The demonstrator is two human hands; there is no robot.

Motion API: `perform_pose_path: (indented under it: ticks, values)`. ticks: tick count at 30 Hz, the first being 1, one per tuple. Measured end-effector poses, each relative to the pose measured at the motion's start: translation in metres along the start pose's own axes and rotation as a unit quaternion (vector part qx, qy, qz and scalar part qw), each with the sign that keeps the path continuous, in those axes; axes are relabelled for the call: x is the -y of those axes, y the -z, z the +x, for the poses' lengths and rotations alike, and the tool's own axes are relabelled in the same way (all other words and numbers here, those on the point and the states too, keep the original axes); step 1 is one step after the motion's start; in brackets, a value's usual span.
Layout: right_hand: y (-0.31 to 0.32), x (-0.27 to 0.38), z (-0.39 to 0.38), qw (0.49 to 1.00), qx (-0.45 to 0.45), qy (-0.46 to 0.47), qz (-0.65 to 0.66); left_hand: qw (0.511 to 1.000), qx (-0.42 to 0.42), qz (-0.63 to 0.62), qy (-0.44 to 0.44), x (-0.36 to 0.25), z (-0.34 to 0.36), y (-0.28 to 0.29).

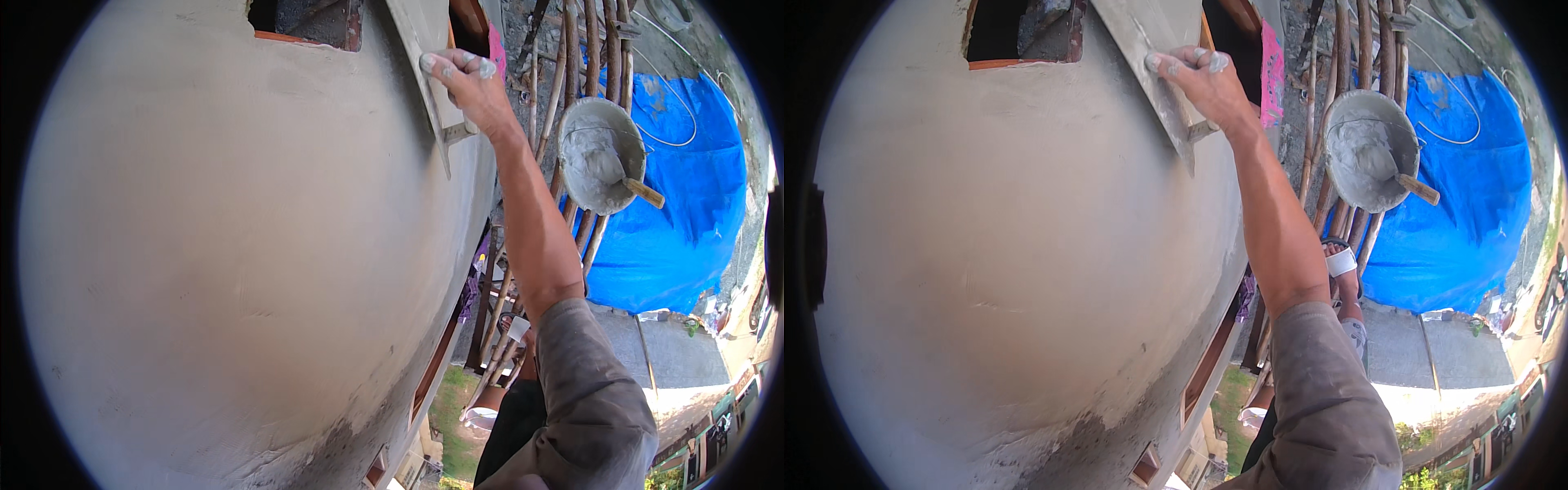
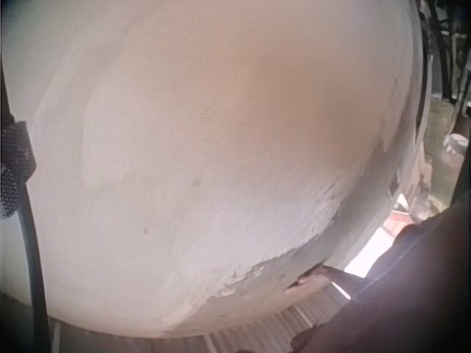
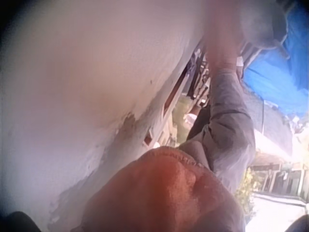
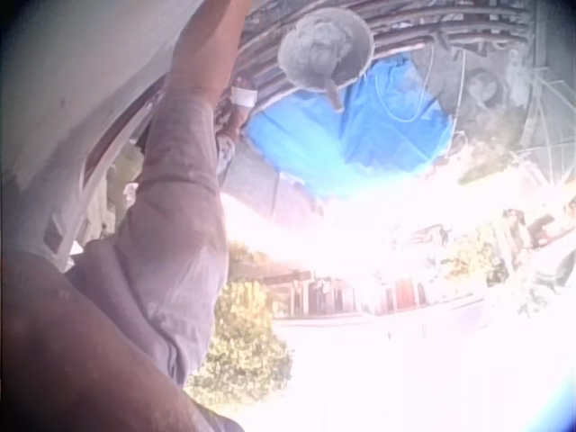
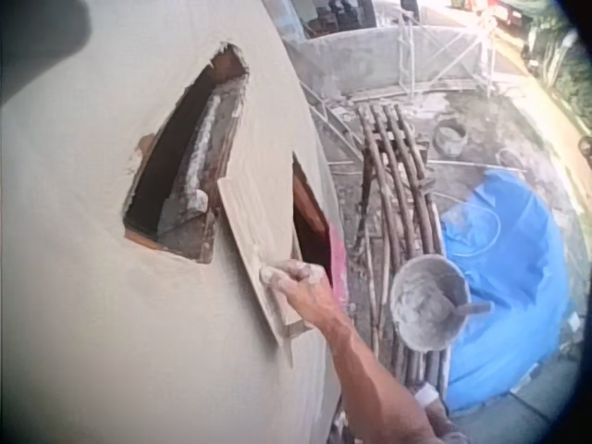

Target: The person scoops wet plaster from a bowl with a trowel and applies it to an exterior wall, smoothing the surface with a flat trowel. The person repeatedly transfers plaster from the bowl to the wall and levels the applied material.

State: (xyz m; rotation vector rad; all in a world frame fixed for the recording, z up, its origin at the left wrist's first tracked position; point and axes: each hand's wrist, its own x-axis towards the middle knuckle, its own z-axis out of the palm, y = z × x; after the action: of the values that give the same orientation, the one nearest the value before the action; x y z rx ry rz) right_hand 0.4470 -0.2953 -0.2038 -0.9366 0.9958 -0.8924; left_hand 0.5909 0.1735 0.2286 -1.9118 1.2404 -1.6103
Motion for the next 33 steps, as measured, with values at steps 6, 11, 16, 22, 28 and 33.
perform_pose_path:
  ticks: [6, 11, 16, 22, 28, 33]
  values:
    - [-0.042, -0.02, -0.219, 0.982, 0.171, -0.021, 0.078, 1.0, 0.007, 0.0, -0.001, -0.004, 0.006, 0.004]
    - [-0.028, 0.007, -0.205, 0.934, 0.026, -0.255, 0.249, 1.0, 0.014, 0.006, 0.004, 0.006, 0.012, 0.008]
    - [-0.003, 0.022, -0.03, 0.955, -0.117, -0.189, 0.197, 1.0, 0.005, -0.001, 0.018, 0.011, 0.019, 0.005]
    - [-0.058, 0.022, -0.123, 0.993, -0.058, -0.099, 0.005, 0.999, 0.03, 0.027, 0.014, 0.009, 0.018, 0.016]
    - [0.017, -0.02, 0.006, 0.988, -0.136, 0.017, 0.071, 1.0, 0.024, 0.02, 0.005, 0.006, 0.023, 0.006]
    - [0.032, 0.008, 0.093, 0.995, -0.073, 0.025, -0.068, 0.999, 0.025, 0.023, -0.001, 0.005, 0.017, 0.008]
